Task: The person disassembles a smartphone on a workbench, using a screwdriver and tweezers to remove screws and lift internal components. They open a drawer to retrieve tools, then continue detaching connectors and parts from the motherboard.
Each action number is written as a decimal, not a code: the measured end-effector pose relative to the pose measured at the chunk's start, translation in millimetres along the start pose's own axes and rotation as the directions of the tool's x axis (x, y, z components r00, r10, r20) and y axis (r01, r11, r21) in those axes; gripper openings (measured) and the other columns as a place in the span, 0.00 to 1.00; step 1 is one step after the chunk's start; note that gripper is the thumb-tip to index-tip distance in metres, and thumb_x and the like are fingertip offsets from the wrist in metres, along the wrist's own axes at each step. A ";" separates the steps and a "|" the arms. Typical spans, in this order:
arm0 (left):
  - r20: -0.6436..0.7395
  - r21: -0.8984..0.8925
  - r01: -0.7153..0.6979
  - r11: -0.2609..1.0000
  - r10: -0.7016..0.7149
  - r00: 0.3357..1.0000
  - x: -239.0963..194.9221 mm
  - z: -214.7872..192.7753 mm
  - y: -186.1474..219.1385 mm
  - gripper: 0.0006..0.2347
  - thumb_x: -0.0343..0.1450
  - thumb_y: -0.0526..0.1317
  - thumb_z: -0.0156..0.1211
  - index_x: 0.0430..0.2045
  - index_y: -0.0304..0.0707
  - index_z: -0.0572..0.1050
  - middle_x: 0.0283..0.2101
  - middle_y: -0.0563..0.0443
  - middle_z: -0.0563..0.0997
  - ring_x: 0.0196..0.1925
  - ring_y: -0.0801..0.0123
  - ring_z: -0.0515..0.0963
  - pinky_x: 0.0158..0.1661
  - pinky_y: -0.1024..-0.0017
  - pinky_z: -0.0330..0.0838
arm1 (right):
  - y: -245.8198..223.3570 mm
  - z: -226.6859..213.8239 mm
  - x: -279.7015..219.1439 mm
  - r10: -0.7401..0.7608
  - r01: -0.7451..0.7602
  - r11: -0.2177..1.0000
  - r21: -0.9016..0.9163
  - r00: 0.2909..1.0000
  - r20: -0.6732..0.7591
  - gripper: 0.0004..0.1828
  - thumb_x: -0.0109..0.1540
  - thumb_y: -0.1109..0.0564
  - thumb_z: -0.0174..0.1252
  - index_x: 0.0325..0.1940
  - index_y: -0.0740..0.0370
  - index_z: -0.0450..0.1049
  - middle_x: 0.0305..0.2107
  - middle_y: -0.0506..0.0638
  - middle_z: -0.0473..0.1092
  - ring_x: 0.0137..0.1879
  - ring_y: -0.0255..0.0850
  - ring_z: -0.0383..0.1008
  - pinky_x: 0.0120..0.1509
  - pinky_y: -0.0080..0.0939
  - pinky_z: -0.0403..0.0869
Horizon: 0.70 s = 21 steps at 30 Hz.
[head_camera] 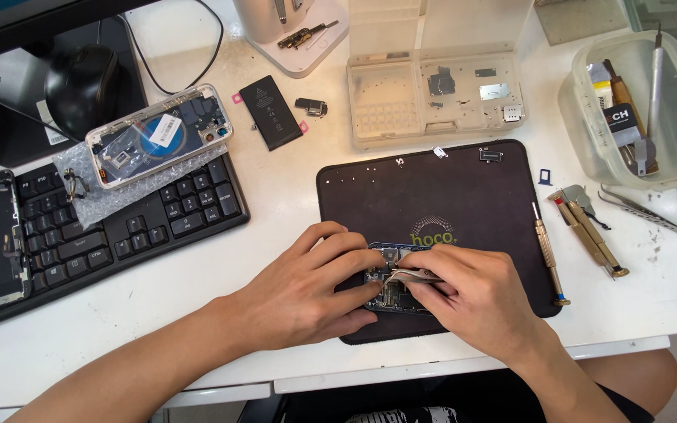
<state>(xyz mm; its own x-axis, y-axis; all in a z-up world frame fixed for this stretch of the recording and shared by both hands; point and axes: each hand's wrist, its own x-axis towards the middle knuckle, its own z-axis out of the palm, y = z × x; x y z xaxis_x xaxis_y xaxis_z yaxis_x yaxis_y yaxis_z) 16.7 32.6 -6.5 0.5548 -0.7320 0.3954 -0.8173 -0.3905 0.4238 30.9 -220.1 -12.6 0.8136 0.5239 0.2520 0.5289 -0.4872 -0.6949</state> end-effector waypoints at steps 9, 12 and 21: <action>-0.001 0.004 0.001 1.000 -0.001 1.000 0.6 0.8 -0.3 0.14 0.67 0.43 0.74 0.38 0.32 0.81 0.52 0.44 0.76 0.58 0.55 0.74 0.61 0.54 0.68 | 3.6 -8.1 -7.3 0.035 -0.034 0.999 0.041 0.999 -0.010 0.13 0.52 0.62 0.72 0.39 0.63 0.79 0.24 0.46 0.76 0.19 0.30 0.71 0.23 0.31 0.69; -0.011 -0.016 -0.012 1.000 0.012 1.000 2.3 -0.4 -0.3 0.14 0.67 0.43 0.74 0.39 0.33 0.81 0.51 0.45 0.76 0.57 0.56 0.74 0.60 0.55 0.69 | 3.8 -14.0 -13.3 0.061 -0.058 0.997 0.052 0.997 -0.047 0.15 0.51 0.62 0.72 0.41 0.63 0.79 0.26 0.47 0.77 0.20 0.28 0.72 0.22 0.29 0.70; -0.001 -0.019 -0.020 1.000 0.020 1.000 2.8 1.7 0.5 0.14 0.68 0.42 0.74 0.43 0.36 0.81 0.51 0.47 0.77 0.58 0.58 0.75 0.60 0.54 0.69 | -3.9 -15.0 -26.3 0.081 -0.084 0.994 -0.068 0.996 -0.046 0.19 0.54 0.57 0.71 0.46 0.64 0.78 0.26 0.49 0.73 0.23 0.32 0.72 0.25 0.32 0.71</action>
<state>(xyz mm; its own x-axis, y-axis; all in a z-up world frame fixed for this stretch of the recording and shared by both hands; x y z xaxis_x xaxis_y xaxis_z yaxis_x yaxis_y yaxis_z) 17.6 29.4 -6.6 0.5383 -0.7392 0.4047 -0.8253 -0.3652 0.4308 11.1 -242.4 -6.4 0.8643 0.4496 0.2256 0.4735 -0.5760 -0.6663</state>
